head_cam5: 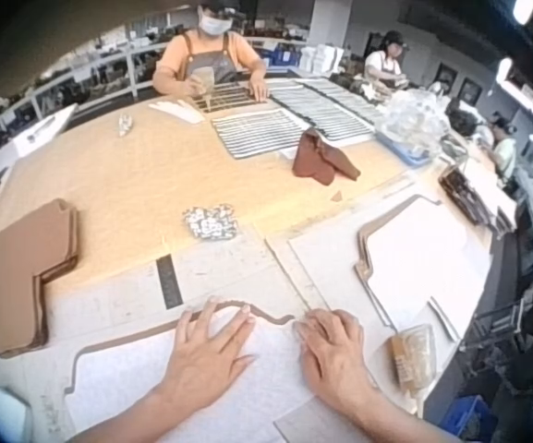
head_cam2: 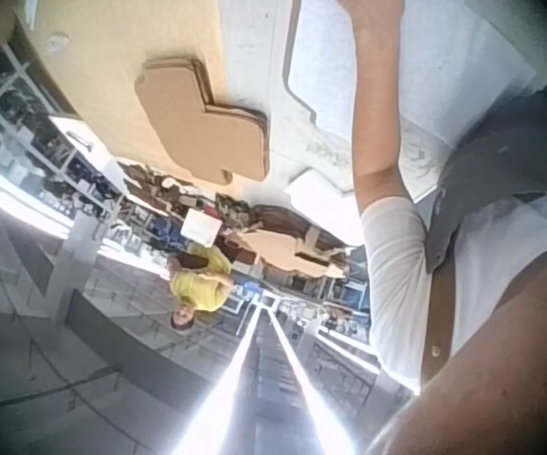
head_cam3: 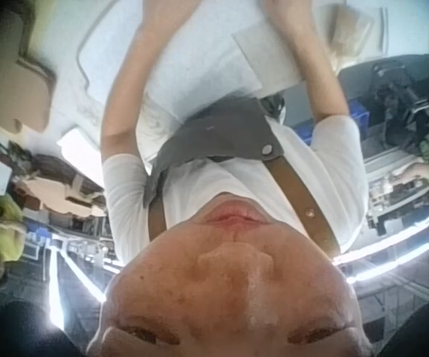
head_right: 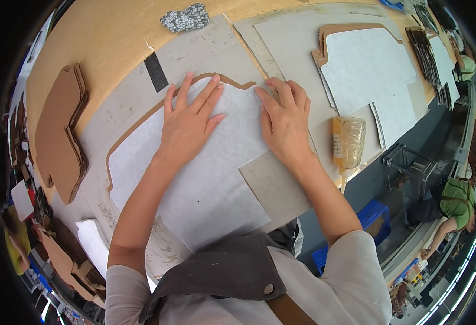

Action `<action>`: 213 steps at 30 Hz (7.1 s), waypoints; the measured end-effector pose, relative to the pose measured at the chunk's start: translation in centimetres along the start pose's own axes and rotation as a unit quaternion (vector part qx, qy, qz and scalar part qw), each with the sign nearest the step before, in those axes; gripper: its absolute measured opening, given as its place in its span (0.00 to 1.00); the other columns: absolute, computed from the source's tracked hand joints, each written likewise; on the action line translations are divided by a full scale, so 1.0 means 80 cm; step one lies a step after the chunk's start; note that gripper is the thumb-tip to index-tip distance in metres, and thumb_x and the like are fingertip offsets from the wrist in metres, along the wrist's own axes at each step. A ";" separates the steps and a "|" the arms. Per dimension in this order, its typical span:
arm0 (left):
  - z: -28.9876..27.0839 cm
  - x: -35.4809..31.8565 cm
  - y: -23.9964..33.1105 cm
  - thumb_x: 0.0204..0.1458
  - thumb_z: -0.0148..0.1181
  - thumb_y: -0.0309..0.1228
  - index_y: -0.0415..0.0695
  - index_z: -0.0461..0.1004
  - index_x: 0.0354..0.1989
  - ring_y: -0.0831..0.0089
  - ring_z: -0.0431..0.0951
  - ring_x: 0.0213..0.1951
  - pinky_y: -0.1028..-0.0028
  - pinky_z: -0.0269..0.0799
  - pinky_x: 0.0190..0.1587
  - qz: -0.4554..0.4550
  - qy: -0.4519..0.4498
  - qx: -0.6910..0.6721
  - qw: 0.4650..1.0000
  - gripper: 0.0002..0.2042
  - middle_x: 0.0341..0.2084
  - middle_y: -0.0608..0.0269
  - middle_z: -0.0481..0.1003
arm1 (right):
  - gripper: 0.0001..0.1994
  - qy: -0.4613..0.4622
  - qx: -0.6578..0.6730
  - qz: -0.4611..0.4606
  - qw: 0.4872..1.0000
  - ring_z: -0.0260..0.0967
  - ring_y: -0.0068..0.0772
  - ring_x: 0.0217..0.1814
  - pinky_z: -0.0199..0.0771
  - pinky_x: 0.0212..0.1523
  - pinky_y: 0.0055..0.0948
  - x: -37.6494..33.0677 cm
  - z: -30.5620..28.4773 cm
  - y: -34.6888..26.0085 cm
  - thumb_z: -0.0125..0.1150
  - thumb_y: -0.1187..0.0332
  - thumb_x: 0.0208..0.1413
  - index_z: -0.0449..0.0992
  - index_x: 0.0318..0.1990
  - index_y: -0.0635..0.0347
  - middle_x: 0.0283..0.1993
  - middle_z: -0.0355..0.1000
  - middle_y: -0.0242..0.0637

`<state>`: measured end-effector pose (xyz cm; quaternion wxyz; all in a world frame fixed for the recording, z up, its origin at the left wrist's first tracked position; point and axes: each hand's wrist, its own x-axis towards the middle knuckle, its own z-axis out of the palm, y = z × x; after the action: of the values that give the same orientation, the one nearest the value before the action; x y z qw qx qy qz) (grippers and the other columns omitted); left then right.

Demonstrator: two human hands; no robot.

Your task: Applying glue and assembling leather and fabric components for a product.

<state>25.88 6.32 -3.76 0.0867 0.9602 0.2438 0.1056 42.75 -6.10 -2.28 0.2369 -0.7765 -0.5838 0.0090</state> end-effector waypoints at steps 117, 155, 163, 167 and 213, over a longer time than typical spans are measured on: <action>-0.086 -0.296 -0.097 0.53 0.59 0.33 0.43 0.64 0.61 0.51 0.54 0.66 0.57 0.51 0.64 -0.369 0.107 0.058 0.921 0.26 0.65 0.56 0.58 | 0.13 -0.145 0.051 -0.054 0.987 0.71 0.43 0.42 0.74 0.42 0.34 0.100 0.019 -0.031 0.57 0.75 0.55 0.73 0.48 0.67 0.44 0.69 0.46; -0.064 -0.214 -0.086 0.53 0.56 0.27 0.43 0.67 0.58 0.57 0.58 0.64 0.57 0.50 0.63 -0.234 0.079 0.039 0.968 0.21 0.61 0.65 0.64 | 0.14 -0.172 0.120 -0.024 0.977 0.70 0.38 0.43 0.72 0.44 0.32 0.103 0.025 -0.014 0.64 0.77 0.46 0.75 0.43 0.61 0.39 0.71 0.41; -0.063 -0.204 -0.082 0.52 0.58 0.25 0.43 0.69 0.56 0.57 0.59 0.64 0.58 0.51 0.62 -0.230 0.084 0.044 0.969 0.21 0.60 0.63 0.66 | 0.12 -0.168 0.110 0.018 0.979 0.69 0.38 0.44 0.72 0.44 0.32 0.104 0.018 -0.020 0.64 0.77 0.46 0.76 0.41 0.62 0.41 0.71 0.41; -0.060 -0.177 -0.078 0.51 0.58 0.25 0.43 0.68 0.57 0.57 0.59 0.63 0.58 0.53 0.62 -0.201 0.105 0.020 0.974 0.22 0.60 0.63 0.66 | 0.13 -0.095 0.081 -0.079 0.989 0.67 0.42 0.48 0.72 0.45 0.35 0.100 0.027 -0.033 0.62 0.78 0.46 0.76 0.43 0.63 0.44 0.70 0.41; 0.013 -0.001 -0.036 0.56 0.55 0.35 0.47 0.73 0.52 0.58 0.58 0.61 0.59 0.53 0.62 -0.060 0.121 -0.052 0.990 0.16 0.61 0.66 0.63 | 0.02 -0.164 0.057 -0.082 0.981 0.70 0.35 0.31 0.71 0.34 0.31 0.130 0.034 -0.036 0.63 0.72 0.43 0.77 0.25 0.60 0.28 0.71 0.35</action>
<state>24.73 8.65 -5.42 0.1130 0.9183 0.3034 0.2278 42.67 4.97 -0.82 0.1818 -0.6992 -0.6749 0.1504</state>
